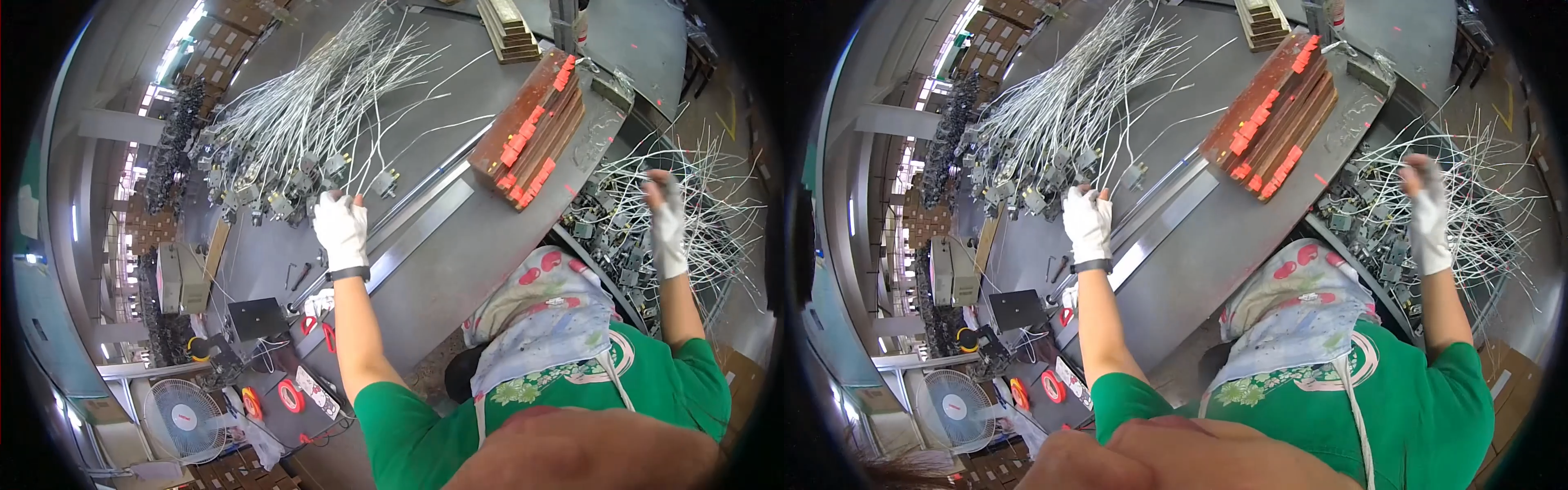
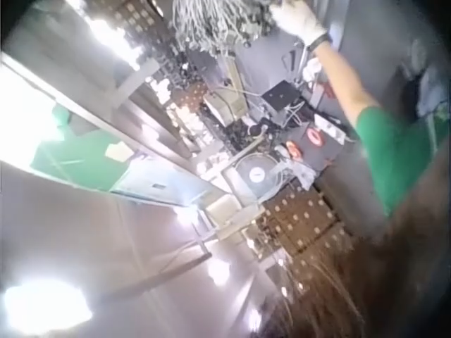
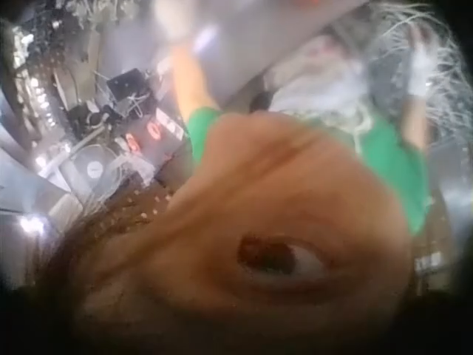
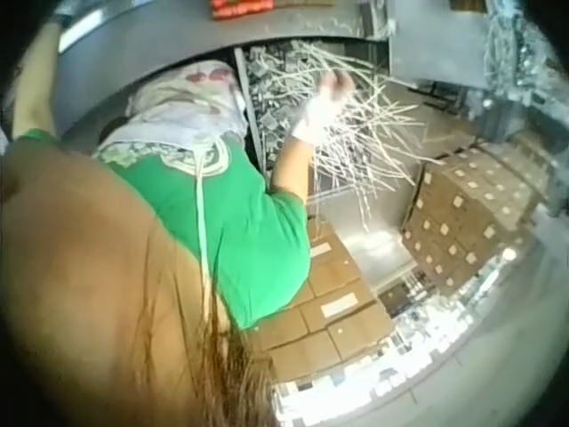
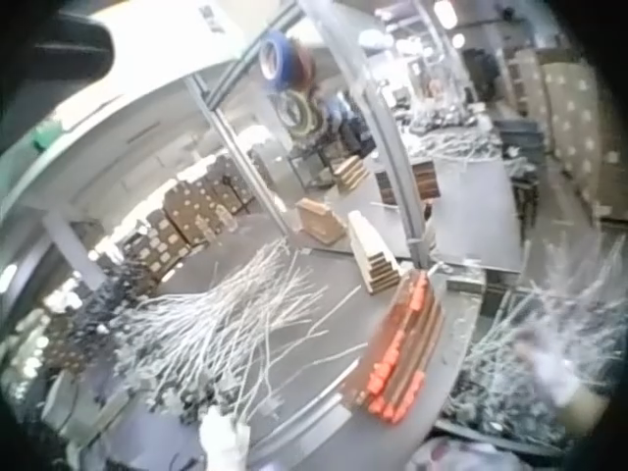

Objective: The person inserts wires into electronic connector blocks by hand as part of a wiring harness assembly process.

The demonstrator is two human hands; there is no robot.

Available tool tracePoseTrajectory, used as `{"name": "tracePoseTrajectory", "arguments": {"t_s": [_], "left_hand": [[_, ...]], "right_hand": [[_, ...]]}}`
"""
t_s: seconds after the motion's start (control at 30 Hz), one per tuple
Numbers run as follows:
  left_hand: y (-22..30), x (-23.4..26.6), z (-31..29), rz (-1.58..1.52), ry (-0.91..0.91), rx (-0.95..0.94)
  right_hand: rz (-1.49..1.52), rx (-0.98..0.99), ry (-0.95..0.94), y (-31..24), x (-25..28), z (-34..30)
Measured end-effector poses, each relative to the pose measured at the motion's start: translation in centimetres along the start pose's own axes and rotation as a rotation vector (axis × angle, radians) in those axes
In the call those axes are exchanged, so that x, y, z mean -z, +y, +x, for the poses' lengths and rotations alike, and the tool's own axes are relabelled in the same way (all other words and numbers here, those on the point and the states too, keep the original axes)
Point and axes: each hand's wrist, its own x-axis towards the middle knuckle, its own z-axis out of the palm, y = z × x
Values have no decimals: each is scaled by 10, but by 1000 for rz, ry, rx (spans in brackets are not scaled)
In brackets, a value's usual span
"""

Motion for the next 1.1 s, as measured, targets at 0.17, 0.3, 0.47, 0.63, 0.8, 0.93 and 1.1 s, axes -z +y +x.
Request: {"name": "tracePoseTrajectory", "arguments": {"t_s": [0.17, 0.3, 0.47, 0.63, 0.8, 0.93, 1.1], "left_hand": [[-9, 4, -33, -444, -18, 255], [34, 75, -24, -1207, -183, 490], [23, 93, -47, -1213, -128, 509], [64, 125, -64, -1806, -25, 522], [101, 136, -80, -1533, -490, 193], [126, 137, -86, -1370, -555, 177], [156, 64, -107, -1020, -658, 164]], "right_hand": [[-110, 100, -802, -30, -98, -50], [-129, 293, -1104, -53, -140, -73], [-132, 217, -1247, -61, -161, -88], [79, -31, -1281, -52, -178, -93], [349, -336, -1123, -115, -193, -84], [718, -269, -789, -107, -174, -39], [862, -278, -178, -34, -147, -13]]}}
